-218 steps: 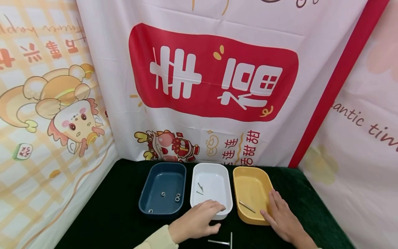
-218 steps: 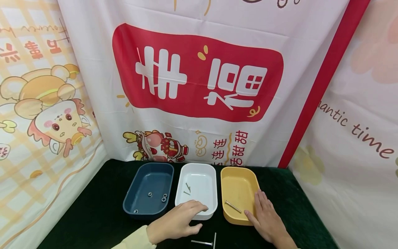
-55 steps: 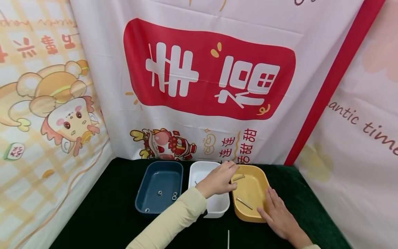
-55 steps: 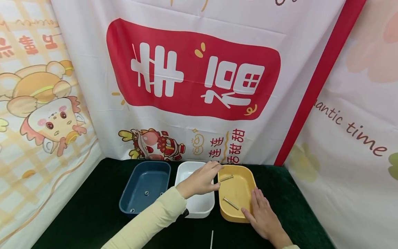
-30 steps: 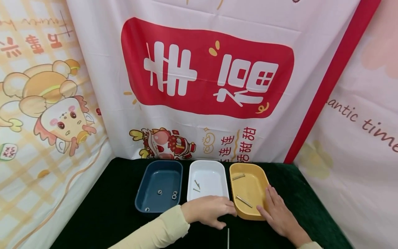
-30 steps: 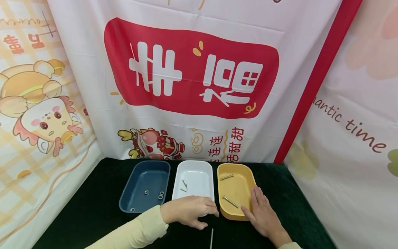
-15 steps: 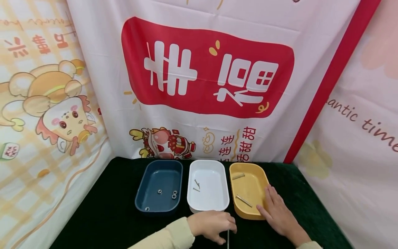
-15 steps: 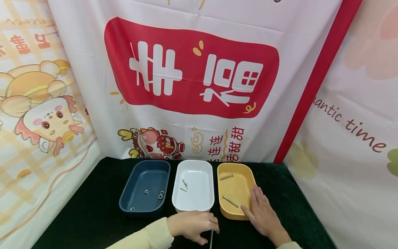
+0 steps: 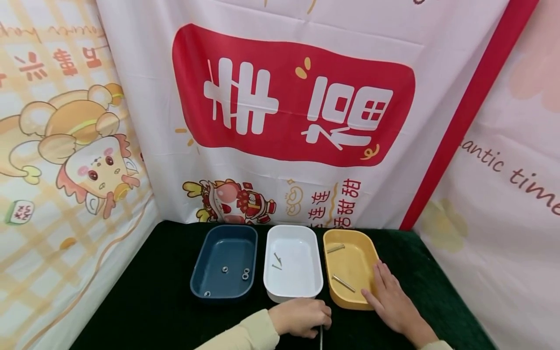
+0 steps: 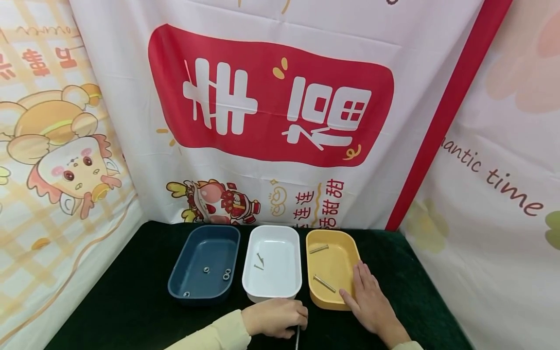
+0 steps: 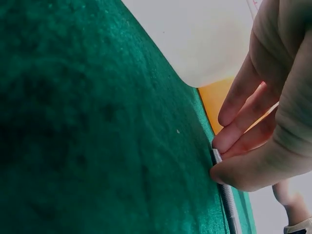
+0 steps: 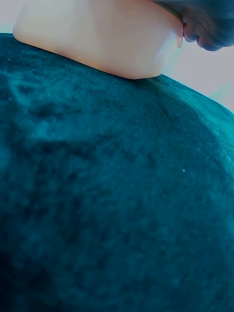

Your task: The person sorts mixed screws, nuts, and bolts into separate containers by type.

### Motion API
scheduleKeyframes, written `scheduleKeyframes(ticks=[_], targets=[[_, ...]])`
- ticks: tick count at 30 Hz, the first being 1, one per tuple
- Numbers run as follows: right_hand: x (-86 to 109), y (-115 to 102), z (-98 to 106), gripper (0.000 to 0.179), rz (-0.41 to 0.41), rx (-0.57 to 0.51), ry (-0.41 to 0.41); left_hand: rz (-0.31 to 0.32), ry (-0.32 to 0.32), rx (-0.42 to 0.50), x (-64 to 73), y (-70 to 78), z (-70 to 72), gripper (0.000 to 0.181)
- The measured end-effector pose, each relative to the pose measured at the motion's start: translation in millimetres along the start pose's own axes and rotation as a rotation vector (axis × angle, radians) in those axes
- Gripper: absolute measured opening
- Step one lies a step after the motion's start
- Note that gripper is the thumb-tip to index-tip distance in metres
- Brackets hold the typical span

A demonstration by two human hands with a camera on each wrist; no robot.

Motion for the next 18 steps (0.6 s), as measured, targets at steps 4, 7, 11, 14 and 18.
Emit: scheduleKeyframes(ticks=[4,7,11,14,18], targets=[[0.2,0.7,0.6,0.092,-0.001,0.001,-0.005,0.017,0.003,-0.043,-3.8,2.2,-0.3,0.019],[0.4,1.0,0.4,0.092,-0.006,0.005,-0.007,0.034,-0.001,-0.073,-4.1,5.8,1.4,0.018],[0.2,1.0,-0.1,0.093,-0.013,0.004,-0.01,0.05,-0.032,-0.066,-1.4,10.4,4.6,0.016],[0.1,0.8,-0.8,0.093,-0.012,0.002,-0.012,0.068,-0.078,-0.03,2.6,13.0,6.5,0.016],[0.1,-0.1,-0.4,0.092,-0.009,0.004,-0.015,0.092,-0.134,0.075,10.1,14.3,7.0,0.016]])
Point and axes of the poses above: each hand's wrist, its own x-axis away from the middle knuckle, its own z-axis out of the back of the hand, y = z × x, the point moved 5 cm from there along -x, towards the middle knuckle, and after that the axes turned 6 degrees about -z, right-handed, at the moved point
